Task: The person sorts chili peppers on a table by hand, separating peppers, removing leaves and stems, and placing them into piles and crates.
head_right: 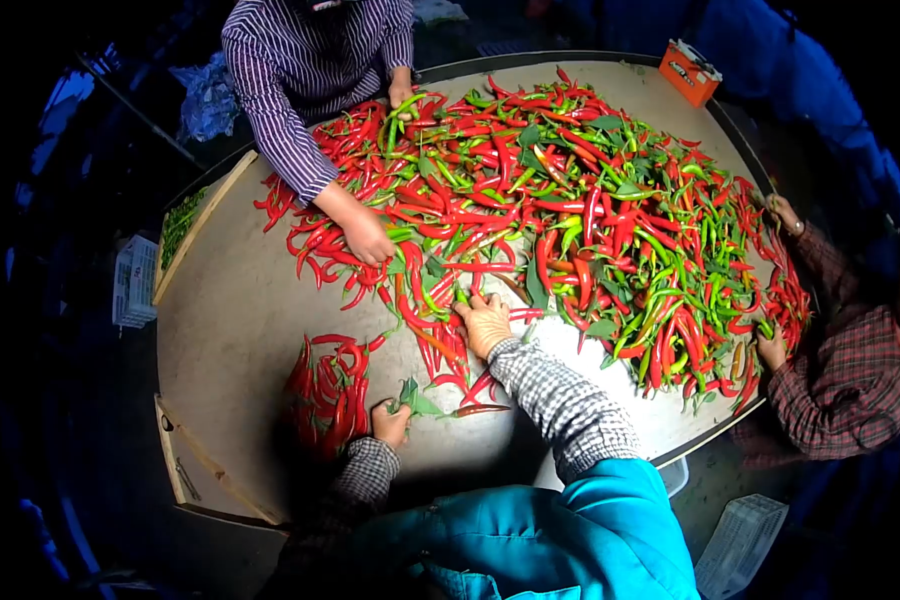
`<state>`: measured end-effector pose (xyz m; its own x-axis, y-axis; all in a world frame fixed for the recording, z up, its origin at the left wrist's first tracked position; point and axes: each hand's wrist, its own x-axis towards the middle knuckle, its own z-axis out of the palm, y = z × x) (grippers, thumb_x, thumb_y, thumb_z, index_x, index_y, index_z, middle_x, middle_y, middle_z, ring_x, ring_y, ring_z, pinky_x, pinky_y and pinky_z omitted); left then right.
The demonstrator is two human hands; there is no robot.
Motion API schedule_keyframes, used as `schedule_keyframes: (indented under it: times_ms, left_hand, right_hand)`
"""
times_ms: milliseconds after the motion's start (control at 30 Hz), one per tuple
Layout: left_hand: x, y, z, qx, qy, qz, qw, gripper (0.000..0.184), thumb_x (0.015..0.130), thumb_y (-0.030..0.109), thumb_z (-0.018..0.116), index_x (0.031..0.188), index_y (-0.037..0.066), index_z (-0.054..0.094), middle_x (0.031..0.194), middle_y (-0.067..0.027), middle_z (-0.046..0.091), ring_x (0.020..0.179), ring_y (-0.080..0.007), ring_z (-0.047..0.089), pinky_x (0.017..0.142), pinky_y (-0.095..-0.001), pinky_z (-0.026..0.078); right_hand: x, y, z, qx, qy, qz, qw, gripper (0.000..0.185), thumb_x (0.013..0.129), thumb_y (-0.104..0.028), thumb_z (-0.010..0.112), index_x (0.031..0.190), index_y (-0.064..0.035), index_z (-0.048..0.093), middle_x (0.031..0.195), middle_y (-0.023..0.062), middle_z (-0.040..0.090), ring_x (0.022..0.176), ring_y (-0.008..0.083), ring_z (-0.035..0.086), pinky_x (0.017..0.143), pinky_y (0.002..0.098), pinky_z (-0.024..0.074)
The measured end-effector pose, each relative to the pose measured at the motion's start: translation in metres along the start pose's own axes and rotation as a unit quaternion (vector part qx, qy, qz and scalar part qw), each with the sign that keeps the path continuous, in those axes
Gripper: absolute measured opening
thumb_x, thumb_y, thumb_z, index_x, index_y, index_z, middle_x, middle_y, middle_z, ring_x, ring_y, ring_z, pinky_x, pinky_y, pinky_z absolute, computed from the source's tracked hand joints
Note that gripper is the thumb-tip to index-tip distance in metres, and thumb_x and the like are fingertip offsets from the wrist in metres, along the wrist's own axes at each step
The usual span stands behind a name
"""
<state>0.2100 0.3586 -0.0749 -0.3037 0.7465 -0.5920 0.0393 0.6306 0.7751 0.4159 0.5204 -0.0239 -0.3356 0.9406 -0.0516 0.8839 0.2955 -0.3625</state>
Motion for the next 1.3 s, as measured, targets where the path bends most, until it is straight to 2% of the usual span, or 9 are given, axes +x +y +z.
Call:
schedule_keyframes:
  times_ms: [100, 200, 467, 633, 700, 733, 867, 1133, 1300]
  left_hand:
    - [0.000, 0.002, 0.000, -0.006, -0.002, -0.023, 1.000, 0.015, 0.073, 0.013, 0.055, 0.061, 0.005, 0.051, 0.051, -0.0038, 0.050, 0.035, -0.0134, 0.043, 0.031, -0.0279, 0.033]
    - [0.001, -0.001, 0.000, -0.011, -0.004, -0.017, 1.000, 0.012, 0.073, 0.014, 0.056, 0.065, 0.005, 0.052, 0.053, -0.0034, 0.051, 0.037, -0.0132, 0.044, 0.031, -0.0274, 0.033]
    - [-0.002, -0.001, -0.002, -0.063, -0.008, -0.044, 0.997, 0.009, 0.074, 0.014, 0.059, 0.070, 0.007, 0.054, 0.055, -0.0023, 0.050, 0.038, -0.0118, 0.044, 0.029, -0.0262, 0.033]
    - [-0.001, -0.017, 0.004, -0.119, 0.020, -0.026, 0.992, 0.014, 0.072, 0.008, 0.062, 0.081, 0.007, 0.052, 0.065, -0.0037, 0.053, 0.047, -0.0123, 0.048, 0.038, -0.0266, 0.039]
    - [0.005, -0.041, 0.017, 0.054, 0.057, 0.358, 0.931, 0.022, 0.069, 0.002, 0.062, 0.088, 0.006, 0.051, 0.075, -0.0037, 0.054, 0.062, -0.0124, 0.051, 0.056, -0.0260, 0.045]
    - [-0.019, -0.024, 0.021, 0.073, -0.021, 0.273, 0.959, 0.026, 0.069, -0.001, 0.062, 0.092, 0.004, 0.052, 0.083, -0.0034, 0.055, 0.074, -0.0120, 0.052, 0.069, -0.0251, 0.044]
    - [-0.055, -0.029, 0.055, 0.205, -0.148, 0.352, 0.901, 0.031, 0.074, 0.016, 0.063, 0.103, 0.011, 0.054, 0.080, -0.0214, 0.061, 0.072, -0.0344, 0.061, 0.062, -0.0400, 0.049]
    - [-0.072, -0.019, 0.048, 0.422, -0.280, 0.444, 0.739, 0.020, 0.076, 0.023, 0.061, 0.080, 0.006, 0.052, 0.071, -0.0166, 0.060, 0.068, -0.0342, 0.059, 0.059, -0.0445, 0.046]
    - [-0.054, -0.028, 0.024, 0.337, -0.273, 0.330, 0.839, 0.019, 0.074, 0.015, 0.064, 0.085, 0.000, 0.061, 0.082, -0.0179, 0.061, 0.073, -0.0343, 0.059, 0.065, -0.0375, 0.047]
  right_hand:
    - [-0.023, 0.016, 0.018, 0.250, 0.069, -0.026, 0.965, 0.037, 0.067, -0.004, 0.070, 0.100, -0.0122, 0.057, 0.095, 0.0052, 0.062, 0.087, 0.0220, 0.057, 0.083, 0.0334, 0.0398]
    - [-0.047, 0.025, 0.024, 0.659, 0.023, 0.064, 0.749, 0.034, 0.074, 0.007, 0.061, 0.102, -0.0093, 0.053, 0.085, 0.0013, 0.060, 0.081, 0.0092, 0.056, 0.068, 0.0249, 0.0472]
    - [-0.094, 0.049, -0.023, 0.879, 0.083, 0.167, 0.440, 0.027, 0.077, 0.012, 0.051, 0.092, -0.0087, 0.044, 0.090, 0.0157, 0.061, 0.080, 0.0267, 0.061, 0.070, 0.0367, 0.0521]
    - [-0.088, 0.054, -0.028, 0.579, 0.072, 0.281, 0.762, 0.014, 0.077, -0.005, 0.056, 0.091, -0.0073, 0.056, 0.072, 0.0031, 0.057, 0.053, 0.0125, 0.051, 0.051, 0.0236, 0.0434]
    - [-0.075, 0.051, -0.016, 0.307, 0.121, 0.204, 0.922, 0.016, 0.074, -0.013, 0.061, 0.087, -0.0041, 0.060, 0.077, 0.0132, 0.061, 0.066, 0.0267, 0.058, 0.063, 0.0339, 0.0471]
    - [-0.070, 0.048, -0.015, 0.142, 0.127, 0.166, 0.968, 0.021, 0.073, -0.016, 0.063, 0.088, -0.0033, 0.061, 0.078, 0.0180, 0.061, 0.071, 0.0327, 0.059, 0.067, 0.0373, 0.0468]
    - [-0.050, 0.030, -0.005, 0.149, 0.138, 0.132, 0.970, 0.032, 0.071, -0.026, 0.067, 0.092, -0.0026, 0.061, 0.086, 0.0221, 0.059, 0.081, 0.0361, 0.058, 0.073, 0.0420, 0.0453]
    - [-0.033, 0.015, 0.024, 0.123, -0.123, 0.215, 0.961, 0.039, 0.072, -0.036, 0.063, 0.089, -0.0011, 0.063, 0.085, 0.0227, 0.061, 0.084, 0.0350, 0.059, 0.074, 0.0403, 0.0463]
    - [-0.081, 0.031, 0.005, 0.344, -0.252, 0.152, 0.892, 0.028, 0.074, -0.014, 0.060, 0.098, -0.0014, 0.059, 0.071, 0.0159, 0.061, 0.060, 0.0241, 0.059, 0.053, 0.0330, 0.0474]
